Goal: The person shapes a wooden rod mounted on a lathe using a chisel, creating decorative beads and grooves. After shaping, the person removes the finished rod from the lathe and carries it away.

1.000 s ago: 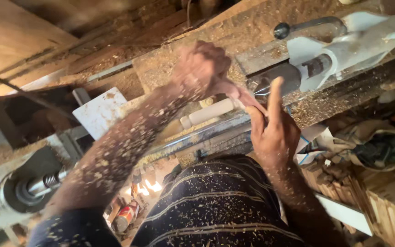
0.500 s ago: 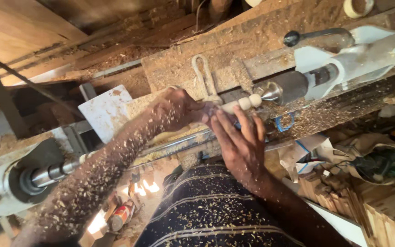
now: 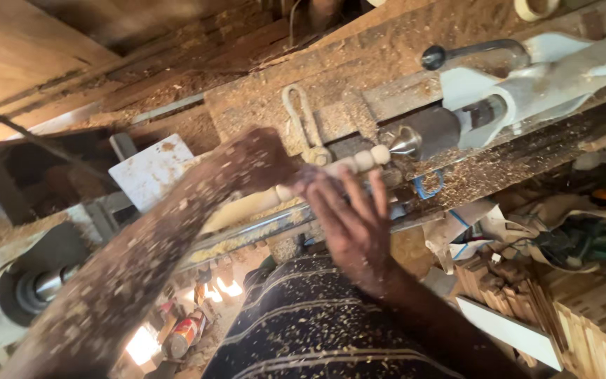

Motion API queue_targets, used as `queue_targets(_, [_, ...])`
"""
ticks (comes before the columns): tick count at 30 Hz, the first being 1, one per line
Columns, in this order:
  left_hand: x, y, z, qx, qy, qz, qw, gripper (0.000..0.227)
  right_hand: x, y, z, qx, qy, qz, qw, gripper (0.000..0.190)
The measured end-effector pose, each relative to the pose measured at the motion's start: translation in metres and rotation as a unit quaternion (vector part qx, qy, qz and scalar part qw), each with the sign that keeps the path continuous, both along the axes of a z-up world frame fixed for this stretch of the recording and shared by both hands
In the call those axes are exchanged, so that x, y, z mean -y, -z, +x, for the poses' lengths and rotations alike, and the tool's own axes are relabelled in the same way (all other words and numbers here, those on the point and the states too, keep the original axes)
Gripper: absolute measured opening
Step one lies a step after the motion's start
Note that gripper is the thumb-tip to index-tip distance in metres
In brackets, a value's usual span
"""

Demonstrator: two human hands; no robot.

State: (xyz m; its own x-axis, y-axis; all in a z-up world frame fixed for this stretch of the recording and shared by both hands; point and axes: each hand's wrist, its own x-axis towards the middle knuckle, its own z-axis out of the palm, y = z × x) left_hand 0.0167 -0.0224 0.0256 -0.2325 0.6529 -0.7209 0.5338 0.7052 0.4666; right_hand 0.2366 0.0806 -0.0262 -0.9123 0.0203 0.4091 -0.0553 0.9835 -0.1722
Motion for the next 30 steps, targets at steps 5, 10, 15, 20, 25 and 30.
queue_targets(5, [-0.003, 0.006, 0.004, 0.03, -0.018, -0.012, 0.999, 0.029, -0.009, 0.007, 0.0, -0.033, 0.012, -0.013, 0.999, 0.025])
queue_targets(10, [-0.042, 0.019, 0.003, -0.028, 0.071, 0.09, 0.993, 0.044, -0.052, 0.0, -0.003, -0.023, 0.027, 0.04, 0.999, 0.02])
queue_targets(15, [-0.061, 0.015, 0.001, -0.012, -0.009, 0.117, 0.993, 0.041, -0.066, -0.04, -0.021, 0.066, 0.083, -0.038, 0.994, 0.029])
queue_targets(20, [-0.043, 0.031, 0.004, -0.122, 0.06, 0.539, 0.831, 0.037, -0.066, -0.068, -0.005, 0.034, 0.207, -0.285, 0.935, 0.023])
queue_targets(25, [-0.036, 0.027, 0.026, -0.289, 0.174, 0.428, 0.838, 0.027, -0.043, -0.041, 0.011, -0.01, 0.14, -0.185, 0.973, 0.022])
queue_targets(30, [-0.011, 0.011, 0.041, -0.327, 0.203, 0.466, 0.797, 0.023, -0.04, -0.06, 0.021, 0.013, 0.145, -0.167, 0.975, 0.028])
